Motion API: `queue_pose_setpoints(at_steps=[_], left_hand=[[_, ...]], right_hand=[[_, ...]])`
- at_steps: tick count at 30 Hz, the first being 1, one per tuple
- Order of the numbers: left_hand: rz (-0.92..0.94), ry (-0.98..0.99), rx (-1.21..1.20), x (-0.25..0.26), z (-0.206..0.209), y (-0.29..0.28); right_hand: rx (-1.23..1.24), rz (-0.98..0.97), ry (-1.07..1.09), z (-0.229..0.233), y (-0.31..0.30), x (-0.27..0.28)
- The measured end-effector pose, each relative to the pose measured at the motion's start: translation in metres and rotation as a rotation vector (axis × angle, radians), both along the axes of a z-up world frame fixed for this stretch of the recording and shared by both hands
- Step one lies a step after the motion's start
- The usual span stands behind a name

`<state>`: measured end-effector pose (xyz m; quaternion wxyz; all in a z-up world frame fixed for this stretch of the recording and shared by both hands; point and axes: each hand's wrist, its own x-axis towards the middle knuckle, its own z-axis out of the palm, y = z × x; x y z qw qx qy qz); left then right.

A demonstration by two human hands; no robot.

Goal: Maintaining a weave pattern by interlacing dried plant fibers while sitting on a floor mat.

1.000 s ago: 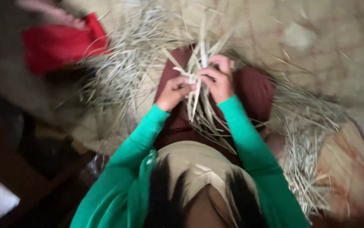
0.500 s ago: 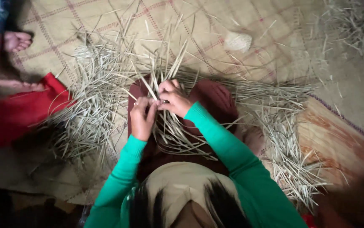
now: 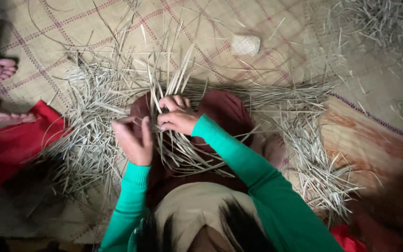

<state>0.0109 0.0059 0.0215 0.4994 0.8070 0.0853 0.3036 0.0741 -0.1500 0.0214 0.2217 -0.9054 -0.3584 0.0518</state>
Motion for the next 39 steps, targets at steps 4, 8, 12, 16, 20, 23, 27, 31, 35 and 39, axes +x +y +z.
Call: queue_pose_setpoints(at_steps=[4,8,12,16,20,23,27,31,35,39], left_hand=[[-0.264,-0.13,0.674,0.009,0.023,0.007],[-0.492,-0.029,0.786,0.013,0.053,0.024],[-0.609,0.2,0.583,0.032,0.021,0.03],[-0.743,0.152,0.237,0.03,0.0,0.04],[-0.725,0.214,0.047,0.03,-0.015,0.04],[-0.68,0.26,-0.052,0.025,-0.013,0.04],[-0.661,0.29,-0.096,0.025,-0.03,0.036],[-0.618,0.299,-0.242,0.023,-0.027,0.03],[-0.627,0.326,-0.334,0.022,-0.032,0.028],[-0.605,0.318,-0.383,0.022,-0.035,0.025]], right_hand=[[-0.04,0.03,0.03,0.008,0.003,0.002],[0.444,0.031,0.57,0.011,0.004,0.007],[-0.121,0.113,0.143,0.029,0.001,0.016],[-0.112,0.049,0.045,0.018,-0.005,0.016],[-0.106,0.051,0.022,0.011,-0.008,0.016],[-0.049,0.078,0.104,0.014,-0.009,0.013],[0.086,0.084,0.144,0.011,-0.009,0.015],[0.128,0.064,0.152,0.006,-0.012,0.019],[0.072,0.002,0.139,0.006,-0.012,0.019],[0.047,-0.058,0.121,0.011,-0.008,0.012]])
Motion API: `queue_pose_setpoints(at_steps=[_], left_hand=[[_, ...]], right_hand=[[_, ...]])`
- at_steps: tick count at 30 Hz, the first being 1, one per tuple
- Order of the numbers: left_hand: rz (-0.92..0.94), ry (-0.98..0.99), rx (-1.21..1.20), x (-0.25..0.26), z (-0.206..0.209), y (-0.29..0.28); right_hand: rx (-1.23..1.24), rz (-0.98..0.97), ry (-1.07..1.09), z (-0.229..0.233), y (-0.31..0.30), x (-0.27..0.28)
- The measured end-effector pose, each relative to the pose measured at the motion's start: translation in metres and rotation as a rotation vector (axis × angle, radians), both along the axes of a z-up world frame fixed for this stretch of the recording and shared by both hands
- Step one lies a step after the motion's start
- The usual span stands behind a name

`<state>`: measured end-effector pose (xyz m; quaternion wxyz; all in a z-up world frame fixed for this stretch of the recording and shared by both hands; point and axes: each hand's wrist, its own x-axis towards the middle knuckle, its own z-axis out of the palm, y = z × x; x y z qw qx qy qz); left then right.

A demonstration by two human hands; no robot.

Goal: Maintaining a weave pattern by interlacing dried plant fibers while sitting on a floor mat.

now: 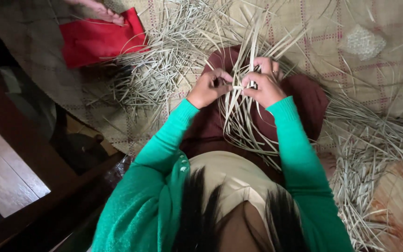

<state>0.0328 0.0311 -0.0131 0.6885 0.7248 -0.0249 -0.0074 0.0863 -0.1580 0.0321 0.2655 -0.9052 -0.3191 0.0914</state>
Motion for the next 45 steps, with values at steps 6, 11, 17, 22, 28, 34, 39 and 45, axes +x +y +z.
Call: queue_pose_setpoints(at_steps=[6,11,17,22,28,34,39,45], left_hand=[[0.035,-0.043,-0.005,0.001,-0.013,-0.002],[0.063,-0.127,-0.02,0.0,-0.009,-0.005],[0.012,-0.268,0.322,-0.013,0.036,-0.003],[-0.015,-0.256,0.449,-0.012,0.037,-0.003],[-0.03,-0.078,0.494,-0.002,0.014,-0.003],[-0.07,-0.03,0.267,0.003,-0.003,0.003],[-0.042,-0.125,0.019,0.004,-0.018,0.001],[-0.074,-0.194,0.267,-0.006,0.012,-0.003]], right_hand=[[0.045,-0.104,-0.365,0.005,0.012,-0.022],[0.272,0.131,-0.481,-0.02,0.016,-0.027],[0.342,-0.143,-0.252,-0.035,0.017,-0.02],[0.392,-0.194,-0.149,-0.019,0.02,-0.027],[0.515,0.047,-0.451,-0.028,0.026,-0.034],[0.367,0.201,-0.739,-0.021,0.024,-0.037],[0.427,0.241,-0.669,-0.015,0.022,-0.033],[0.474,0.041,-0.395,-0.038,0.014,-0.011]])
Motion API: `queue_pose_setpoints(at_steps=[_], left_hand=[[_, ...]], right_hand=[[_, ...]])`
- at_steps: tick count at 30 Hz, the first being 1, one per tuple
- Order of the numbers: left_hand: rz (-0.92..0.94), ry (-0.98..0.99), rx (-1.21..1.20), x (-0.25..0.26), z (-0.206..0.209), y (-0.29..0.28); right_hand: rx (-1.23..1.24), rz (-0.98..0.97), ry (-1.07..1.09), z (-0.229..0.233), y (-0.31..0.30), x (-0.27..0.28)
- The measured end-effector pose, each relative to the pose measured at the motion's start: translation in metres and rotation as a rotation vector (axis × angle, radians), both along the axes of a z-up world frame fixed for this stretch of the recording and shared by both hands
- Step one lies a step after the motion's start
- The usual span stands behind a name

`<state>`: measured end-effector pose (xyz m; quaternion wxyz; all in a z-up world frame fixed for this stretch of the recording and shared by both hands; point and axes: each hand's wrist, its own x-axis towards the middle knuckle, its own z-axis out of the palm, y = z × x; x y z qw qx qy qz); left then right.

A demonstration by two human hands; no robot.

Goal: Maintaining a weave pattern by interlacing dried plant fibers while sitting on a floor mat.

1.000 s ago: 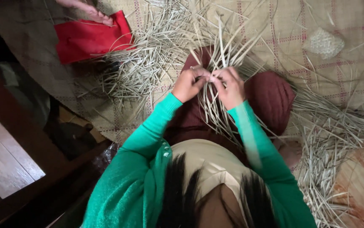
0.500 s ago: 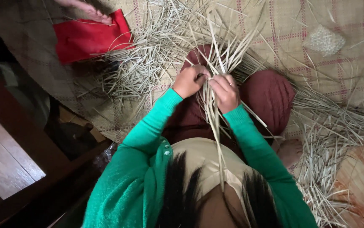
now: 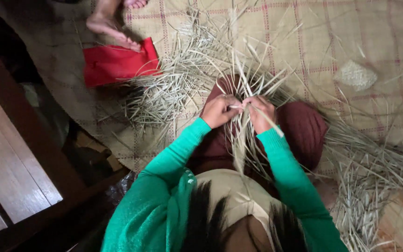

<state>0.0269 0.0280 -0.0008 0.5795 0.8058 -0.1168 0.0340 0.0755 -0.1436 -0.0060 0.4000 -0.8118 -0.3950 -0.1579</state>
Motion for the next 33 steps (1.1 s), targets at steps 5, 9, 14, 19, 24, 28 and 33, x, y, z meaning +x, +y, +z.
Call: queue_pose_setpoints(at_steps=[5,9,14,19,24,28,33], left_hand=[[0.157,-0.173,0.203,0.008,-0.011,-0.011],[0.135,-0.113,0.186,0.014,-0.019,-0.017],[0.144,-0.046,0.063,0.015,-0.037,-0.022],[0.117,-0.071,0.037,0.01,-0.011,-0.019],[0.106,-0.087,0.027,0.009,-0.012,-0.019],[0.099,-0.132,0.003,0.006,-0.009,-0.017],[0.11,-0.075,-0.078,0.016,-0.027,-0.016]], right_hand=[[-0.223,-0.305,0.381,0.019,0.0,0.001],[-0.307,-0.324,0.406,0.016,-0.009,0.009],[-0.367,-0.247,0.399,-0.01,-0.021,0.022],[-0.204,-0.21,0.535,-0.007,-0.016,0.021],[-0.053,-0.123,0.605,0.006,-0.014,0.013],[0.004,-0.091,0.628,0.005,-0.012,0.011],[0.158,-0.156,0.611,0.013,-0.006,0.006]])
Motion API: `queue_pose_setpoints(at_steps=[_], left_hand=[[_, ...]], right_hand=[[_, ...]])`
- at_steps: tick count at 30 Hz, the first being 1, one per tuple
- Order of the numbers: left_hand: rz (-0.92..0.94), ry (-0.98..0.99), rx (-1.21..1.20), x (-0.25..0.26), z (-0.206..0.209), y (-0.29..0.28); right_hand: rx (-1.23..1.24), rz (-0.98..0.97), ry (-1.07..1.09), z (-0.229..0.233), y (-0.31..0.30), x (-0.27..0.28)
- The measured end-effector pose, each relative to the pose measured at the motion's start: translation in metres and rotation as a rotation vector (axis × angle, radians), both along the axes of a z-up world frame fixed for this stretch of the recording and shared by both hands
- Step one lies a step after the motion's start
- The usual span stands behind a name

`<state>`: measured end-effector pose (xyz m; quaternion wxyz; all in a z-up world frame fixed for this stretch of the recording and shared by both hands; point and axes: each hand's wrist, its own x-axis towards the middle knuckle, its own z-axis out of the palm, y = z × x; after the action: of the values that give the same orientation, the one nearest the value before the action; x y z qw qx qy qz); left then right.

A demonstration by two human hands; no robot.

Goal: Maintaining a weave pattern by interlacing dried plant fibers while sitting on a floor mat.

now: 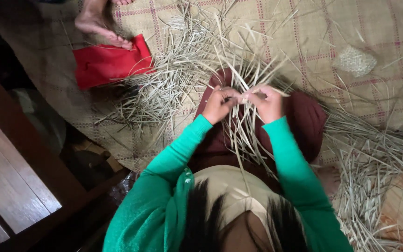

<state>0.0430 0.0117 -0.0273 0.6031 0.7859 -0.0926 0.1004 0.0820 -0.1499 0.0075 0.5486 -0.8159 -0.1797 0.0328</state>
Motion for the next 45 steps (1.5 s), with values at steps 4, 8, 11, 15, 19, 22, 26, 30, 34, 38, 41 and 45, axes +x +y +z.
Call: queue_pose_setpoints(at_steps=[4,8,11,15,19,22,26,30,34,38,41,45], left_hand=[[0.008,0.066,-0.179,0.008,-0.01,0.004],[-0.031,0.048,-0.132,0.005,0.0,0.012],[0.023,0.08,-0.007,-0.001,0.011,0.012],[0.06,0.054,0.106,-0.005,0.027,0.009],[0.059,-0.022,0.134,-0.003,0.022,0.002],[0.014,-0.047,0.121,-0.001,0.012,0.001],[-0.068,-0.042,0.112,0.003,0.0,0.001],[-0.155,-0.031,0.087,0.001,0.005,0.002],[-0.165,-0.011,0.042,-0.001,0.011,0.0],[-0.129,0.045,-0.027,0.001,0.004,-0.001],[-0.101,0.055,-0.031,0.002,0.008,0.001],[-0.037,0.003,-0.004,0.0,-0.004,-0.004]], right_hand=[[-0.013,0.044,-0.244,0.005,0.009,-0.02],[-0.088,0.103,-0.511,-0.006,0.01,-0.032],[-0.131,0.15,-0.654,-0.017,0.005,-0.031],[-0.183,0.121,-0.77,-0.002,0.003,-0.03],[-0.24,0.104,-0.923,0.012,0.008,-0.028],[-0.213,0.097,-0.904,0.002,0.007,-0.024],[-0.064,0.14,-0.571,-0.03,-0.002,-0.013],[-0.073,0.129,-0.455,0.004,0.0,-0.015],[-0.053,0.023,-0.304,0.005,0.004,-0.017],[0.054,-0.065,-0.116,0.001,0.004,-0.015],[-0.008,-0.058,-0.042,-0.005,-0.005,-0.008],[-0.099,0.063,-0.098,-0.014,-0.01,-0.006]])
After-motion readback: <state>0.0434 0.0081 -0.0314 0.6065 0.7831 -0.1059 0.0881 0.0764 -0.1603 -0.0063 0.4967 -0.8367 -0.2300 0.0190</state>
